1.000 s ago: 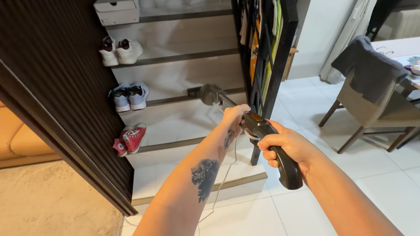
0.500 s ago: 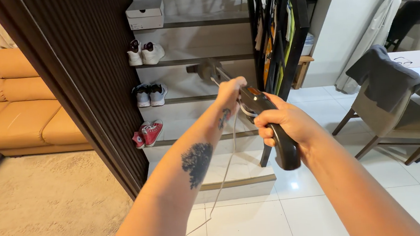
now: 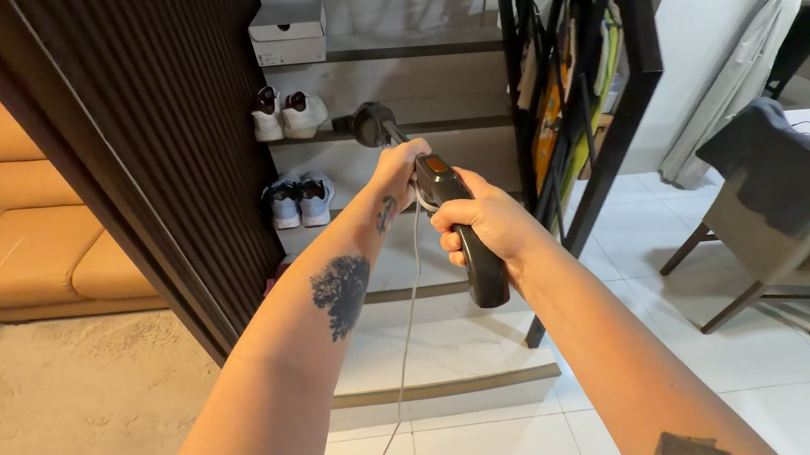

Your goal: The person vacuums the wooden stairs and then moves to the tiled floor, cleaning around the dining furniture using a vacuum cleaner.

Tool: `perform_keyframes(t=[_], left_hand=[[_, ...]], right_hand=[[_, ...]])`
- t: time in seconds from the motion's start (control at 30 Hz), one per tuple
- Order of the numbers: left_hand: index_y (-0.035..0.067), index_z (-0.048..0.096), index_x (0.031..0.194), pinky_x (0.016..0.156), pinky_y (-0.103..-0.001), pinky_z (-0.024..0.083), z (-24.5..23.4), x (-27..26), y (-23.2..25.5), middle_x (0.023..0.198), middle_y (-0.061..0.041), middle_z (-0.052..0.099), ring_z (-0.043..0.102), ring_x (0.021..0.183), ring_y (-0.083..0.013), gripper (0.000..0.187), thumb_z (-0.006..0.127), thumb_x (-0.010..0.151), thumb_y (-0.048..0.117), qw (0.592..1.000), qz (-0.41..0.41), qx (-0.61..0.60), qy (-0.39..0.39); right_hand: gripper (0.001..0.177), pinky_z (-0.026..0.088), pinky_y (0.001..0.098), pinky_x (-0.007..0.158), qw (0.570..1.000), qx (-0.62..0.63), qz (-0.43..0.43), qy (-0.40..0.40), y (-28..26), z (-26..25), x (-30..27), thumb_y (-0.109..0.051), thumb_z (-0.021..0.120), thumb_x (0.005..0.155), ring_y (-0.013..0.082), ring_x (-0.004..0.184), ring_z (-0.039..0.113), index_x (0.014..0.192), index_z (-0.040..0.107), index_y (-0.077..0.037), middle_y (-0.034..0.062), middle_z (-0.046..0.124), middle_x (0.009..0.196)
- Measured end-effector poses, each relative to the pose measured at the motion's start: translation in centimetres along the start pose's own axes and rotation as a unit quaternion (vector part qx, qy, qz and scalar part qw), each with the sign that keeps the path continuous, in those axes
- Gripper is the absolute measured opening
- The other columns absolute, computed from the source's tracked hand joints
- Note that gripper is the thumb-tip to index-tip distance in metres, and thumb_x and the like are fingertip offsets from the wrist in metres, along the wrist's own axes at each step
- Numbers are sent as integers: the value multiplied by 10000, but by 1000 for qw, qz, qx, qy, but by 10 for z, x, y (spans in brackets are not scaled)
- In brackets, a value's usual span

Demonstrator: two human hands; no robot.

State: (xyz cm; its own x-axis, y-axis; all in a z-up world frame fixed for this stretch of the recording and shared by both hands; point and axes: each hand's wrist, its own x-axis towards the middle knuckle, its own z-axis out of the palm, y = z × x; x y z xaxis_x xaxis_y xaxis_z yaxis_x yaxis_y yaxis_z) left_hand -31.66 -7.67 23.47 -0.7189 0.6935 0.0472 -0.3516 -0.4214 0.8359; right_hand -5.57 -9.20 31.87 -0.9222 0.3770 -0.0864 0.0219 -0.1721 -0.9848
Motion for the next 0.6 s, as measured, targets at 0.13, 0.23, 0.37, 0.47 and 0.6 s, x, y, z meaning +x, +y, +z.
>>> perform_keyframes(t=[0.13,0.23,0.37,0.47,0.6], left_hand=[[78,501,707,450,-284,321,-29,40,4,619,-5,450,384,476,-104,199,668,801,23,999,-31,-2,24],[48,533,714,452,-285,327,-53,76,8,628,-18,488,433,481,-114,149,654,789,3,1000,-21,8,9],[50,541,729,472,-286,375,-80,128,31,642,-9,502,479,510,-122,160,679,797,10,998,-57,26,33],[53,564,779,511,-318,436,-95,158,42,679,-40,548,554,567,-166,110,659,828,80,994,-81,56,42],[11,582,947,615,-368,528,-119,187,58,815,-113,631,631,687,-241,214,606,904,219,991,-103,81,42]], right_hand=[[801,448,281,449,1000,8,18,24,1,18,39,20,623,730,110,548,535,1488,432,-153,56,571,797],[764,438,279,448,1000,10,5,8,2,26,75,18,621,736,114,551,537,1469,446,-110,64,556,783],[665,444,284,445,999,51,-7,-15,2,39,131,14,610,741,121,537,534,1387,490,-82,79,556,756],[490,448,295,450,996,83,-17,-25,3,50,171,-4,638,771,129,536,538,1245,522,-50,69,546,750],[274,452,305,449,996,93,-3,18,3,72,208,-89,685,820,139,533,555,1059,559,-42,63,560,731]])
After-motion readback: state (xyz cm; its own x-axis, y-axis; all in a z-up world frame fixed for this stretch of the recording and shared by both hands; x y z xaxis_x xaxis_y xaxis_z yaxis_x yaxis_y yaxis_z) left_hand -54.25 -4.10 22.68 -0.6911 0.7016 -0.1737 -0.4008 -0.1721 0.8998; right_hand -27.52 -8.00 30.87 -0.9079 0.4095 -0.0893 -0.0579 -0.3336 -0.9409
